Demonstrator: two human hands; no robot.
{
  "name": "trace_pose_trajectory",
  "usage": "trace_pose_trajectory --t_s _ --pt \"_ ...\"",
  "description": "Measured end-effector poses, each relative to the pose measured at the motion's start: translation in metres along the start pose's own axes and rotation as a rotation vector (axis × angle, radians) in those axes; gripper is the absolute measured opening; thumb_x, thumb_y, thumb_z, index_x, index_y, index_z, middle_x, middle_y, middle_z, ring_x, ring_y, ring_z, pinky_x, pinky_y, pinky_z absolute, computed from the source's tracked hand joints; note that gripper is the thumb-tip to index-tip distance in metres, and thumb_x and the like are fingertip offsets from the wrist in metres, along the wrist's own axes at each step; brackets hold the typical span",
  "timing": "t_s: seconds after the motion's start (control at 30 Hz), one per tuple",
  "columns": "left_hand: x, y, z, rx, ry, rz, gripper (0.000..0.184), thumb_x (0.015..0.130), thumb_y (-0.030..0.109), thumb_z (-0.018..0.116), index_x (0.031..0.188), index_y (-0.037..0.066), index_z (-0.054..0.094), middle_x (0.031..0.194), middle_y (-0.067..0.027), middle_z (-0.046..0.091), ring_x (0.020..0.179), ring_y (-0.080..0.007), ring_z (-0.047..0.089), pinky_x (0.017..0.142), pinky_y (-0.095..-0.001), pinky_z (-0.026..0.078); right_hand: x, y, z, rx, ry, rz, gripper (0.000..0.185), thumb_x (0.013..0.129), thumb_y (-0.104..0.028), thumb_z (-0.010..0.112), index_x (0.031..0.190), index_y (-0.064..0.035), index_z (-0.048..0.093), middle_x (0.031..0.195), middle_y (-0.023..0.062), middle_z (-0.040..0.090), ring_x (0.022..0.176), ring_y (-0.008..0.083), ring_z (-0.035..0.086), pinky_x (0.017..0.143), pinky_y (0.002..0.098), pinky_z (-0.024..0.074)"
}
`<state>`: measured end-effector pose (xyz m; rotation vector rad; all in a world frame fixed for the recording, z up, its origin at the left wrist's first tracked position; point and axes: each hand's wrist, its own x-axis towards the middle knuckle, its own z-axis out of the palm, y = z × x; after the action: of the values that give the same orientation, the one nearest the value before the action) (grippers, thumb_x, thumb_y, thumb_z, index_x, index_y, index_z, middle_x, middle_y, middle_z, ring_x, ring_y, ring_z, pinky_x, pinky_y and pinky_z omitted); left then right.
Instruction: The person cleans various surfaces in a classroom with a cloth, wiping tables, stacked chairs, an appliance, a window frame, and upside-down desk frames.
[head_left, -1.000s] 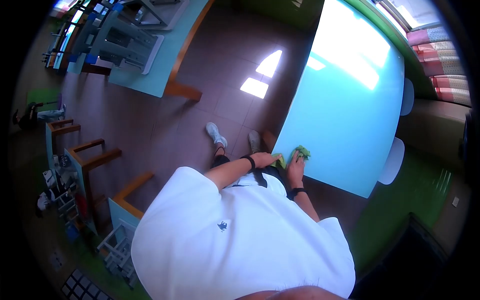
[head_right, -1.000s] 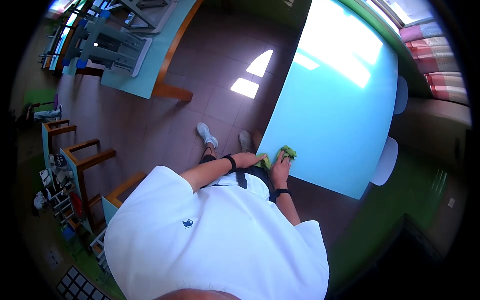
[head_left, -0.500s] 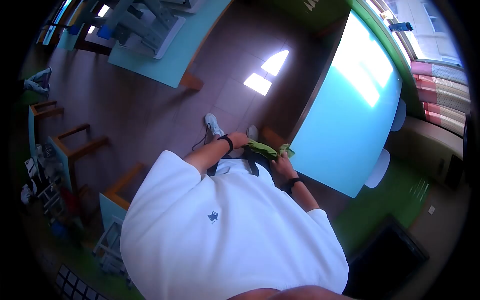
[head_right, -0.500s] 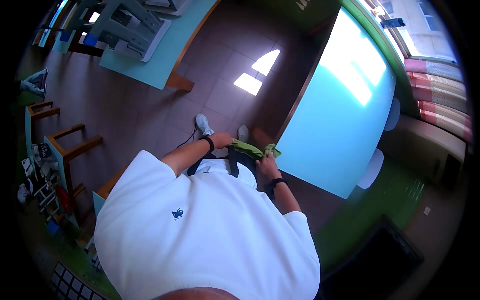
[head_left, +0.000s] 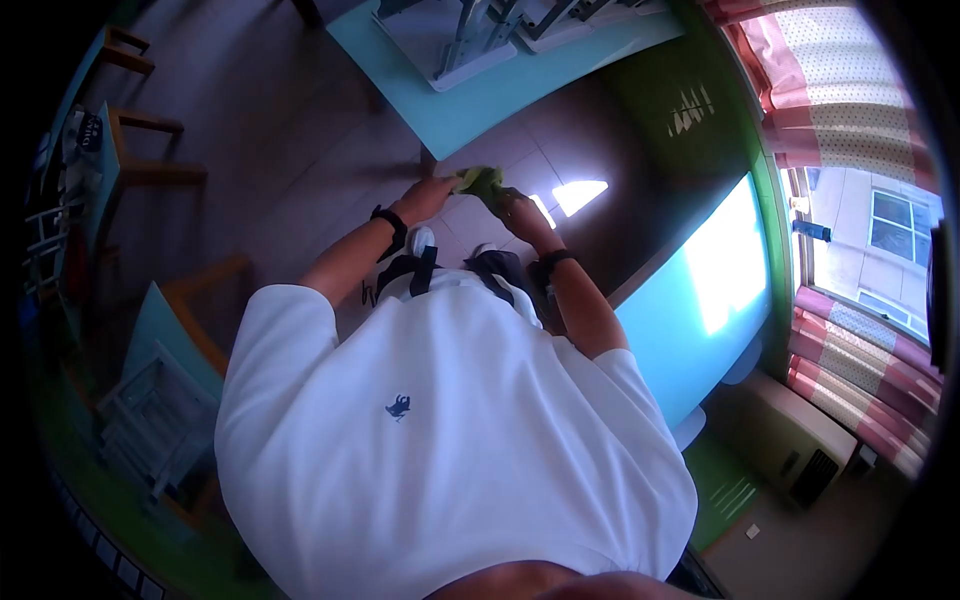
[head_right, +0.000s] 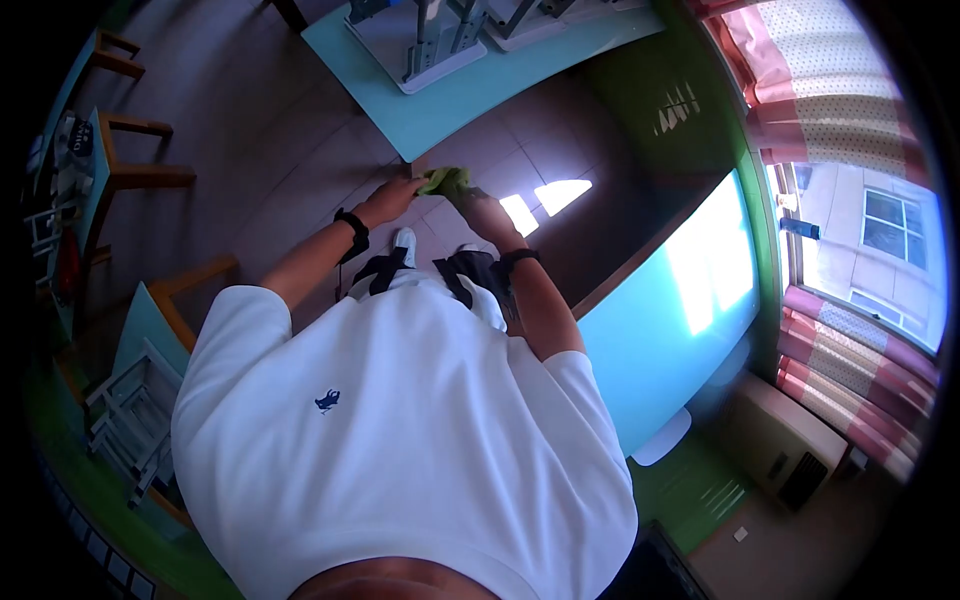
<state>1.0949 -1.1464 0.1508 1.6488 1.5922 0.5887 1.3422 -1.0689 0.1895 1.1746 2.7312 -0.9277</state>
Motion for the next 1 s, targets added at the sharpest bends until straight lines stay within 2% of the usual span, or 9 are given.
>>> trace_pose_trajectory --t_s 0.13,0.4,0.47,0.53,0.63,0.77,0.87,0.93,1.0 --pt "-0.037 -0.044 0.001 0.222 -0.319 0.062 0.032 0.092 0.017 0.051 0.122 0.007 0.053 0.095 -0.0227 0.066 0.088 -0.0397 0.063 0.076 -0.0503 0.049 0.072 -0.044 -0.012 -0.021 -0.111 -0.355 0.031 0.082 -0.01 0.059 0.112 -0.0021 0.061 0.111 0.0186 0.061 0.094 0.0353 0.065 0.081 0.0439 0.0528" --pt "-0.018 -0.024 -0.023 0.02 0.406 -0.266 0.037 0.088 0.007 0.051 0.125 0.01 0.053 0.102 -0.0209 0.065 0.093 -0.0411 0.062 0.081 -0.0515 0.05 0.138 -0.044 -0.029 -0.065 -0.203 -0.454 0.03 0.085 -0.007 0.055 0.114 -0.0008 0.057 0.118 0.0192 0.054 0.086 0.0402 0.065 0.077 0.0461 0.0548" --pt "0.01 -0.022 -0.039 0.027 0.49 -0.358 0.042 0.089 0.005 0.052 0.13 0.013 0.053 0.115 -0.0195 0.063 0.103 -0.0386 0.061 0.085 -0.0483 0.049 0.166 -0.043 -0.04 0.206 -0.337 -0.162 0.029 0.086 -0.006 0.053 0.114 0.0019 0.054 0.114 0.0206 0.053 0.088 0.0403 0.065 0.079 0.047 0.0538" --pt "0.034 -0.029 -0.041 0.039 0.499 -0.372 0.049 0.088 0.003 0.052 0.135 0.017 0.048 0.113 -0.0201 0.063 0.101 -0.0387 0.061 0.087 -0.0475 0.049 0.192 -0.017 -0.037 0.134 -0.401 -0.159 0.036 0.094 -0.016 0.048 0.128 -0.0045 0.047 0.128 0.0231 0.055 0.111 0.0372 0.058 0.096 0.0395 0.0459" --pt "0.07 -0.04 -0.033 0.08 0.35 -0.459 0.063 0.085 0.004 0.057 0.144 0.015 0.036 0.123 -0.0247 0.056 0.107 -0.0411 0.058 0.09 -0.0474 0.049 0.22 0.046 -0.025 -0.229 -0.388 -0.366 0.035 0.094 -0.019 0.05 0.126 -0.0041 0.051 0.123 0.0209 0.058 0.115 0.0346 0.056 0.096 0.0386 0.0456" --pt "0.133 -0.027 -0.005 0.192 0.216 -0.339 0.081 0.08 0.008 0.066 0.149 0.009 0.023 0.136 -0.0312 0.038 0.119 -0.0453 0.048 0.095 -0.0474 0.047 0.229 0.114 -0.056 -0.051 -0.346 -0.582 0.033 0.094 -0.021 0.05 0.121 -0.0033 0.056 0.121 0.0188 0.06 0.113 0.0338 0.057 0.095 0.0397 0.0464" --pt "0.184 0.002 0.008 0.171 0.165 -0.313 0.084 0.079 0.012 0.069 0.149 0.006 0.023 0.139 -0.0321 0.035 0.122 -0.0461 0.046 0.098 -0.0473 0.046 0.231 0.153 -0.097 0.392 -0.481 -0.297 0.034 0.092 -0.024 0.053 0.119 -0.0046 0.059 0.118 0.0178 0.059 0.11 0.0345 0.058 0.09 0.0395 0.049" --pt "0.219 0.022 0.022 0.157 0.215 -0.288 0.083 0.079 0.013 0.069 0.148 0.006 0.024 0.138 -0.0315 0.036 0.121 -0.0459 0.047 0.098 -0.0472 0.046 0.255 0.195 -0.101 -0.233 -0.365 -0.371 0.035 0.092 -0.032 0.054 0.114 -0.0049 0.062 0.114 0.0175 0.06 0.105 0.0332 0.059 0.086 0.0411 0.0499" --pt "0.257 0.022 0.025 0.203 0.289 -0.208 0.078 0.08 0.015 0.069 0.146 0.004 0.029 0.138 -0.0315 0.036 0.121 -0.0453 0.047 0.097 -0.047 0.046 0.267 0.211 -0.126 -0.323 -0.163 -0.331 0.029 0.09 -0.031 0.057 0.105 -0.0073 0.065 0.106 0.0154 0.061 0.096 0.0325 0.064 0.083 0.0424 0.053"
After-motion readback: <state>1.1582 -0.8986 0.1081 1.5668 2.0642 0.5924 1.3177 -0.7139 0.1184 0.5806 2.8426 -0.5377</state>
